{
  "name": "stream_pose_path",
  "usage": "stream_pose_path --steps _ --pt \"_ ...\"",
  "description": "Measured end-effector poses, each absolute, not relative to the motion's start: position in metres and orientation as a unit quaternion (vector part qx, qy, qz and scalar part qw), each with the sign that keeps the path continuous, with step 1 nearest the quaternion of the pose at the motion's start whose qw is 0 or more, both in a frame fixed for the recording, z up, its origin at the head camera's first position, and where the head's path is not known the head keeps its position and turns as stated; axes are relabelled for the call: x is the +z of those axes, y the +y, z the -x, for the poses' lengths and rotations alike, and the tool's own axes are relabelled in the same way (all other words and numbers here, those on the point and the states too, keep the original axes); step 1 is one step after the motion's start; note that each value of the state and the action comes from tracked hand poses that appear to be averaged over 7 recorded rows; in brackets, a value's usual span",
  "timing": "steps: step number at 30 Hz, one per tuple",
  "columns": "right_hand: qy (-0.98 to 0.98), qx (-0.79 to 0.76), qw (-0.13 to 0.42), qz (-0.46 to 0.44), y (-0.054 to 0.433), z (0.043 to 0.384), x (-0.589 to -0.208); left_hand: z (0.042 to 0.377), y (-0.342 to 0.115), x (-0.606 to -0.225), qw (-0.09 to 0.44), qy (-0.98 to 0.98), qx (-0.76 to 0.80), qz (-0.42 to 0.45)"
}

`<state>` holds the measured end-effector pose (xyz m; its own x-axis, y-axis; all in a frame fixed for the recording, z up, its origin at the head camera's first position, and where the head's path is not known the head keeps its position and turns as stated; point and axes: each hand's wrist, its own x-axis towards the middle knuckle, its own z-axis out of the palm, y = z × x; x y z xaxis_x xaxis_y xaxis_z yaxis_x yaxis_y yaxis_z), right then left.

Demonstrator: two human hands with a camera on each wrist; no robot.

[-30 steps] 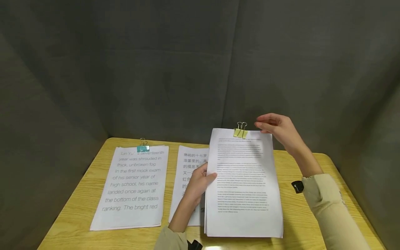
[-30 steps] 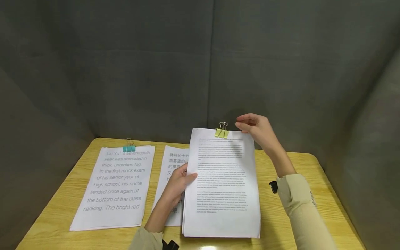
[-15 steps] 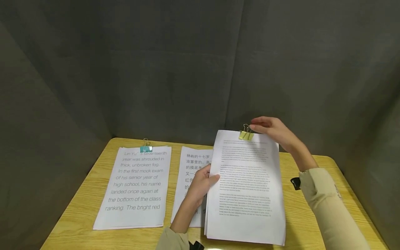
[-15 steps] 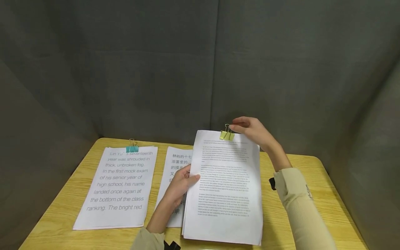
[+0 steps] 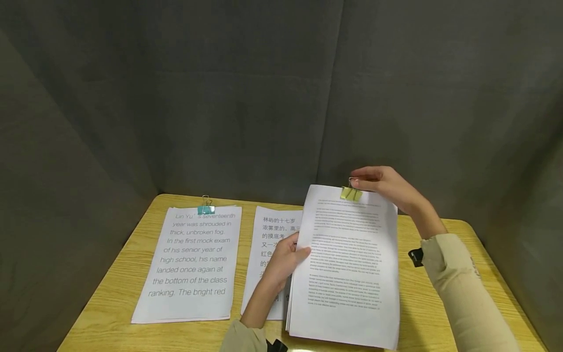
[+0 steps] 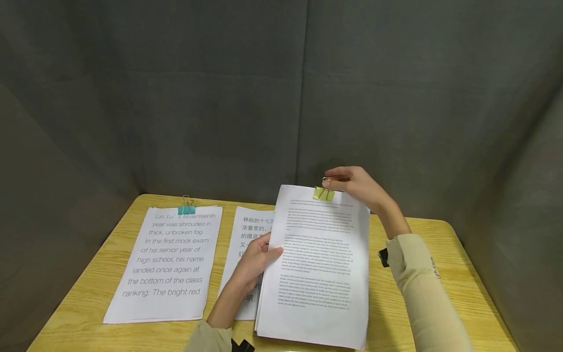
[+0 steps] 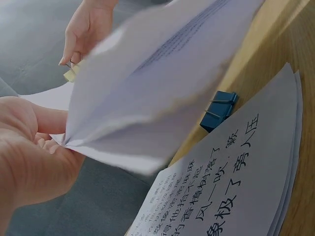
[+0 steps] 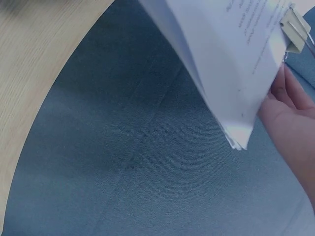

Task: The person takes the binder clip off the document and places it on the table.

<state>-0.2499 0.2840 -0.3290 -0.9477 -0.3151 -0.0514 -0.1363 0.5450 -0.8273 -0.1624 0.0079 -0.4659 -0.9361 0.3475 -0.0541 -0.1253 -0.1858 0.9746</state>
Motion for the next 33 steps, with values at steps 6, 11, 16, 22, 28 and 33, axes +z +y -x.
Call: stream_pose_path --steps 6,11,16,22,28,33 --pt "0.873 -0.465 0.086 0.119 0.285 0.249 -0.33 0.163 0.008 -0.466 0.163 0.617 0.764 -0.094" --pt "0.875 -0.466 0.075 0.106 0.282 0.246 -0.329 0.163 0.007 -0.466 0.176 0.623 0.756 -0.098" --pt "0.875 -0.47 0.052 0.099 0.281 0.244 -0.329 0.163 0.008 -0.466 0.178 0.628 0.751 -0.098" --pt "0.869 -0.487 0.011 0.082 0.289 0.24 -0.329 0.162 0.009 -0.465 0.19 0.632 0.746 -0.092" --pt "0.867 -0.491 -0.02 0.08 0.298 0.234 -0.329 0.162 0.011 -0.469 0.197 0.628 0.746 -0.104" --pt "0.849 -0.525 -0.009 0.065 0.304 0.231 -0.332 0.163 0.012 -0.47 0.193 0.631 0.744 -0.105"
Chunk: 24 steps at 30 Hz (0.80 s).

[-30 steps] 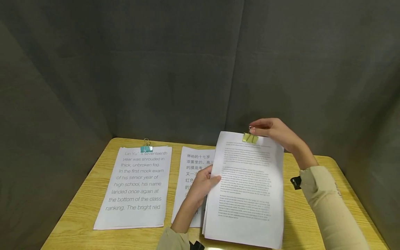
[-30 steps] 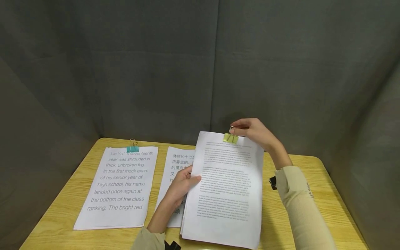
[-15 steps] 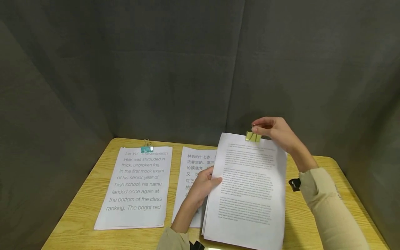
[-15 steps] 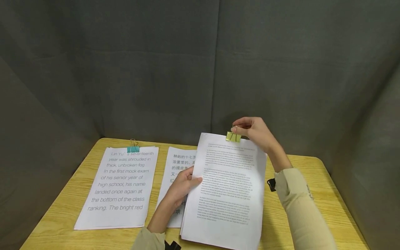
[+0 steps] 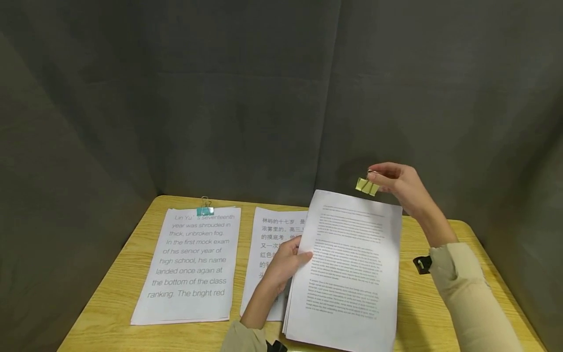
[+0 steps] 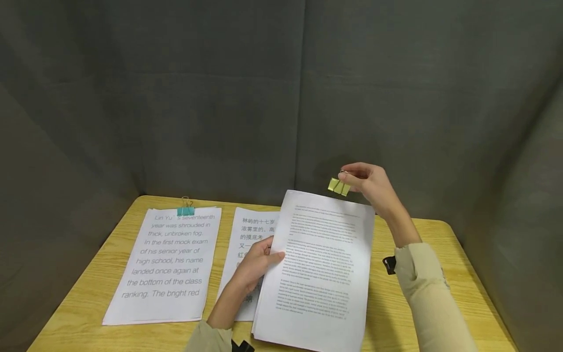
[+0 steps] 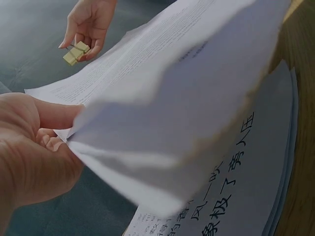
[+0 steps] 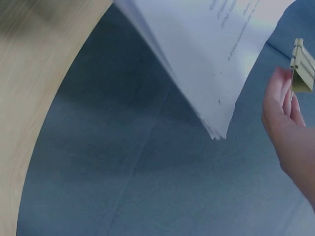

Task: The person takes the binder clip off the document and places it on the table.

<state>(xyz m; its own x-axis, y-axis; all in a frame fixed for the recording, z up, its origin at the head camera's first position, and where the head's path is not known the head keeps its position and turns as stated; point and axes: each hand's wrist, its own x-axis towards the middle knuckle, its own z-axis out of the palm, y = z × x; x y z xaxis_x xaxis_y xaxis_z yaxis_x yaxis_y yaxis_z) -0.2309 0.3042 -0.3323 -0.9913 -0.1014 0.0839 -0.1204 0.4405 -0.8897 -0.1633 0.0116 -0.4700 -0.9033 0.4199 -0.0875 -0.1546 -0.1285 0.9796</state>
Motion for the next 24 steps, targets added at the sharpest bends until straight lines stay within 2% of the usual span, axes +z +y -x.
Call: stream_pose_path --steps 10,24 --pt "-0.808 0.588 0.015 -0.043 0.323 0.22 -0.338 0.162 0.02 -0.471 0.193 0.614 0.758 -0.102" --pt "-0.806 0.592 0.013 -0.004 0.362 0.192 -0.353 0.161 0.053 -0.468 0.186 0.611 0.763 -0.097"
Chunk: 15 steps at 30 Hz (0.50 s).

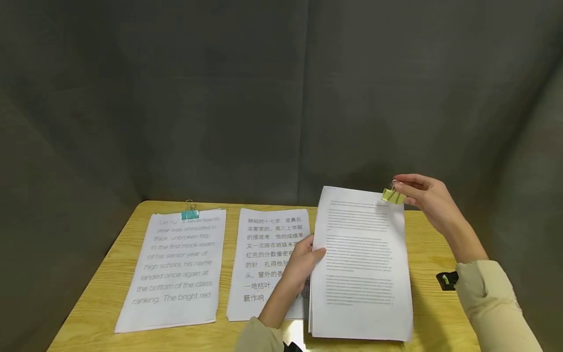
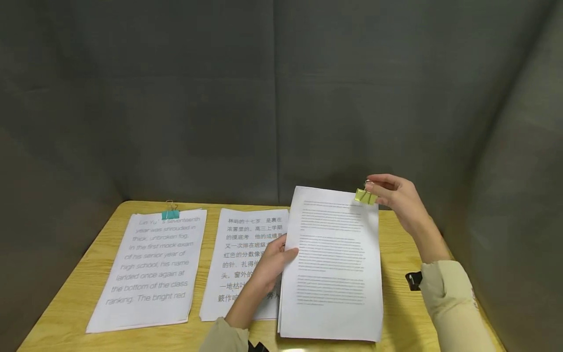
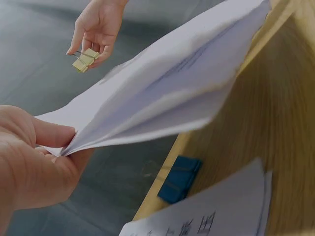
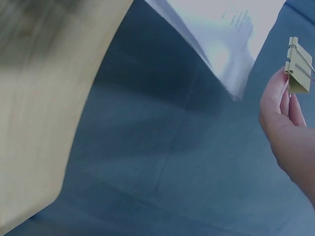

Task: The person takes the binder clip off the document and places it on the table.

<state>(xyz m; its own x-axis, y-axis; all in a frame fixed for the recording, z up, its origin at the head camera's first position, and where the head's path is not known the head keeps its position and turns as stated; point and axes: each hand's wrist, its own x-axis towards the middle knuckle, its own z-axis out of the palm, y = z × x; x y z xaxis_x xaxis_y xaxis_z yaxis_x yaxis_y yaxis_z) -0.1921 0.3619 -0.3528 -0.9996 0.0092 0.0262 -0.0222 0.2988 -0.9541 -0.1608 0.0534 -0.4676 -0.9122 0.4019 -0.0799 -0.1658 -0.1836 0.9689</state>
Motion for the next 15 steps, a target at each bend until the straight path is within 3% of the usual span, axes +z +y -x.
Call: stream_pose_path --steps 6,15 --pt "-0.735 0.678 0.014 0.0 0.385 0.178 -0.366 0.158 0.076 -0.47 0.17 0.628 0.755 -0.085" --pt "-0.736 0.676 0.013 0.035 0.422 0.153 -0.393 0.159 0.112 -0.484 0.159 0.652 0.74 -0.053"
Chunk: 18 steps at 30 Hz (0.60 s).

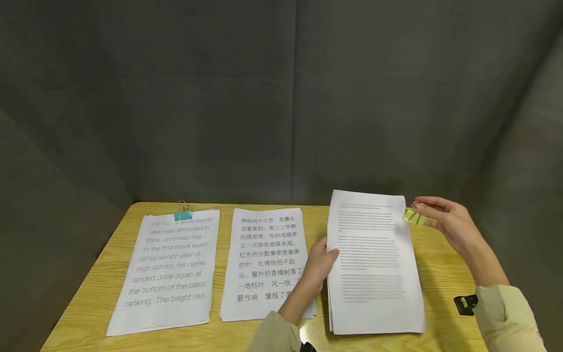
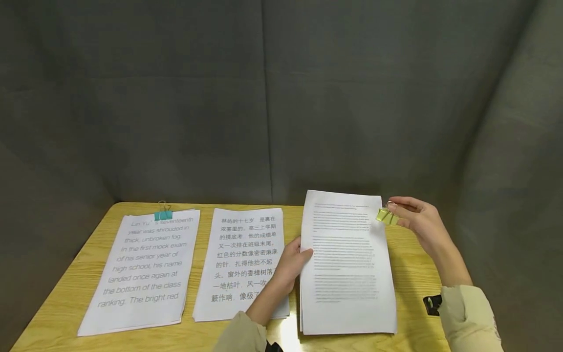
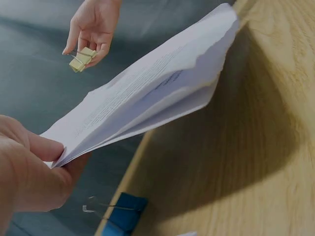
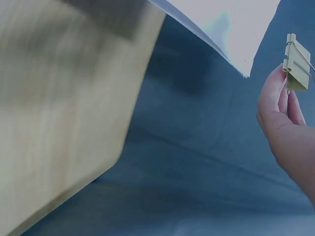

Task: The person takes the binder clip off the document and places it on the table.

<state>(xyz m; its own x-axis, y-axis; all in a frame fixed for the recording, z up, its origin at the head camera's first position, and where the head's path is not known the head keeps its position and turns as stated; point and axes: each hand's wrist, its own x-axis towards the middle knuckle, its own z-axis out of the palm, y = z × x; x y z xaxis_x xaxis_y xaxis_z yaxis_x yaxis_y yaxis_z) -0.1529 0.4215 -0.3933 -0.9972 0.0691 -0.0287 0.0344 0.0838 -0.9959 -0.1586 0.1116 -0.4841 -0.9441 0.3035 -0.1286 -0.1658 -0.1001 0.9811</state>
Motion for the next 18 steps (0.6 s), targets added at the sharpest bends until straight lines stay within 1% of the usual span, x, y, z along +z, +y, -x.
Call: stream_pose_path --steps 7,13,18 --pt "-0.741 0.669 -0.01 0.053 0.445 0.138 -0.418 0.163 0.131 -0.495 0.142 0.686 0.713 -0.033" --pt "-0.753 0.653 -0.039 0.068 0.462 0.126 -0.44 0.166 0.14 -0.499 0.155 0.697 0.699 -0.041" --pt "-0.773 0.623 -0.076 0.088 0.474 0.118 -0.455 0.166 0.144 -0.504 0.159 0.704 0.691 -0.04"
